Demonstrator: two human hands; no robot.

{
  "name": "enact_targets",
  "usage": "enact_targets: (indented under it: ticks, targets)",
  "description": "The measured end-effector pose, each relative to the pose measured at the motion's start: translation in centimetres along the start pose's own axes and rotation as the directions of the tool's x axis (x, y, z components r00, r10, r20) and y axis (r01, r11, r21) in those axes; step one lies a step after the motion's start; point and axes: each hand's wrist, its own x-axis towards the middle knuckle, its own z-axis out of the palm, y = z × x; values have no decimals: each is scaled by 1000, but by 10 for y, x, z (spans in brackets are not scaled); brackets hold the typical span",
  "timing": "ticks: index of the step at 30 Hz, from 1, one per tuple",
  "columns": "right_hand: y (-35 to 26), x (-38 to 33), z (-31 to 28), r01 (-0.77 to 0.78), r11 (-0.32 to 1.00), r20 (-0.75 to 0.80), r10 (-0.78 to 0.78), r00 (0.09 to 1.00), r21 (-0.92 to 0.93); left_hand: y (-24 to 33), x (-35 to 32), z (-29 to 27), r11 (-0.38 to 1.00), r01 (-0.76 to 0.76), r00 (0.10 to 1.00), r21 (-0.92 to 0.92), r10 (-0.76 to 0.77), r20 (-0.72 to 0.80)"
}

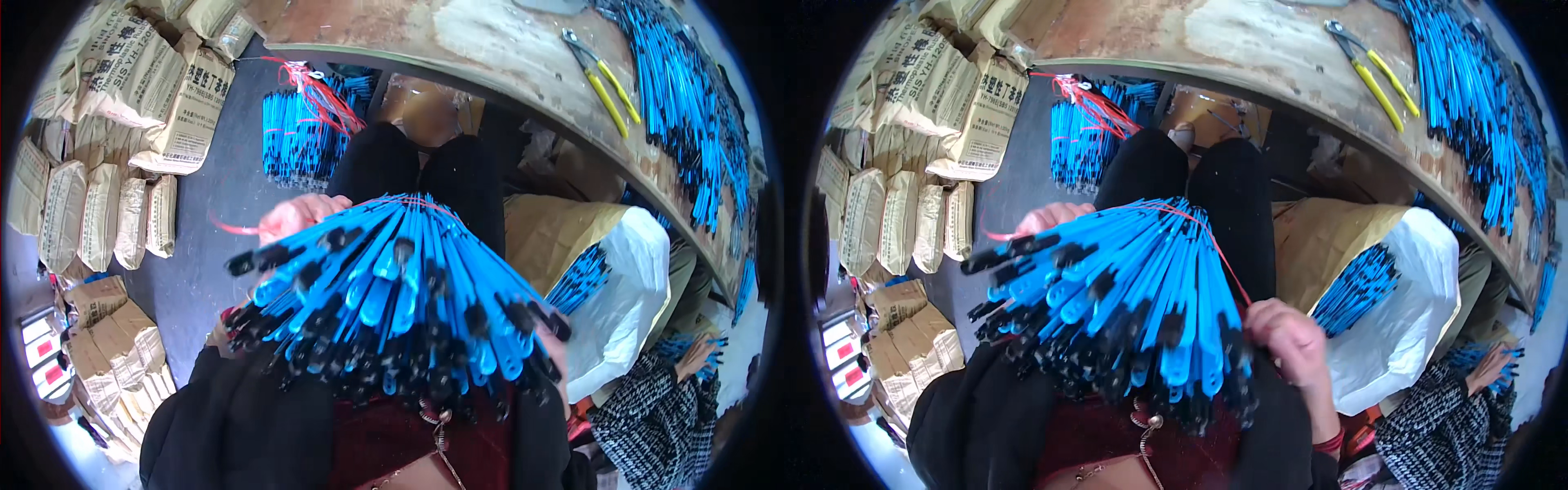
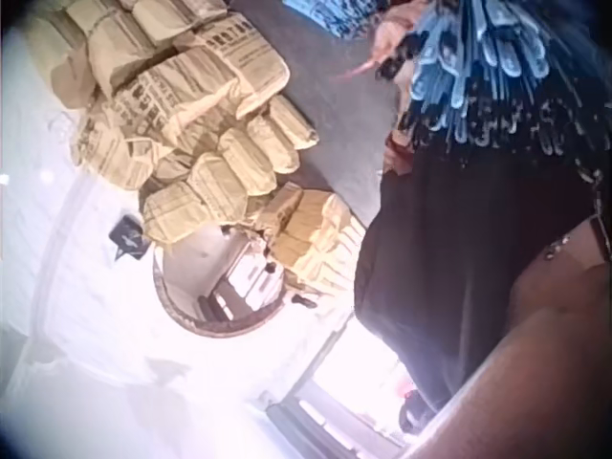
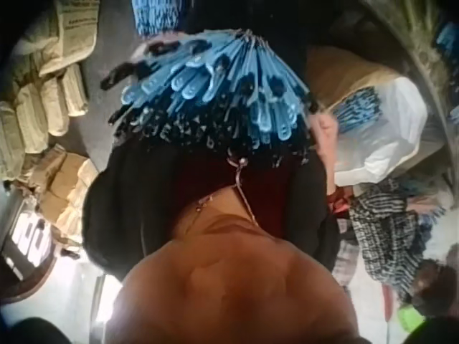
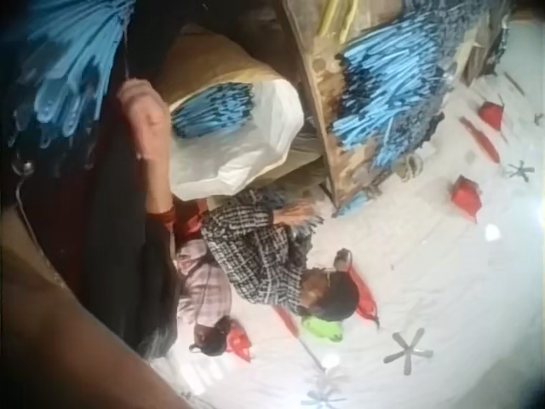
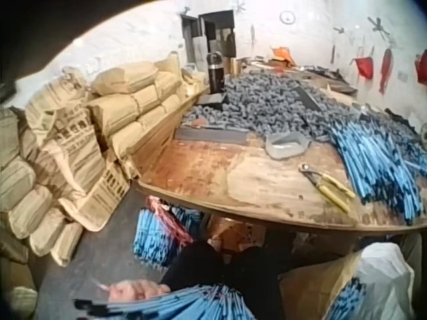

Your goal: The person bundles blue plastic parts together with red string, securing the string with pliers.

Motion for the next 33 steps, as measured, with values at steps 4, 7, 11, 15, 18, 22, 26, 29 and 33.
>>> enact_targets:
  ticks: [4, 7, 11, 15, 18, 22, 26, 29, 33]
  targets:
    - [21, 2, 5, 157, 892, 48, -151, 987, -425, -19, 13, -6, 992, -52, 998, 115, 54, -15]
    - [39, -6, 22, 283, 593, 151, -263, 953, -754, -31, 12, 24, 912, 302, 720, 280, -25, -694]
    - [21, 32, 53, 201, 259, 148, -210, 966, -945, -32, 75, 63, 96, 292, 931, 952, 202, -305]
    - [5, 37, 93, 98, 877, -114, -171, 979, -471, -21, 122, 63, -301, 227, 943, 926, -169, -286]
    - [9, 26, 106, 23, 933, 1, -24, 1000, -359, -11, 106, 56, -369, 174, 861, 913, -392, -323]
    - [19, 19, 100, 272, 815, 274, -145, 951, -512, -50, 39, -20, -380, 29, 649, 925, -697, -306]
    - [8, 33, 87, 652, 325, 527, -397, 751, -685, -55, 26, -17, -398, 221, 600, 890, -664, -446]
    - [-5, 71, 81, 680, 16, 620, -395, 678, -733, -56, 20, -7, -296, 498, 589, 815, -574, -569]
    - [21, 99, 69, 617, -39, 586, -364, 724, -786, -54, 23, -2, 160, 883, 461, 441, -464, -756]
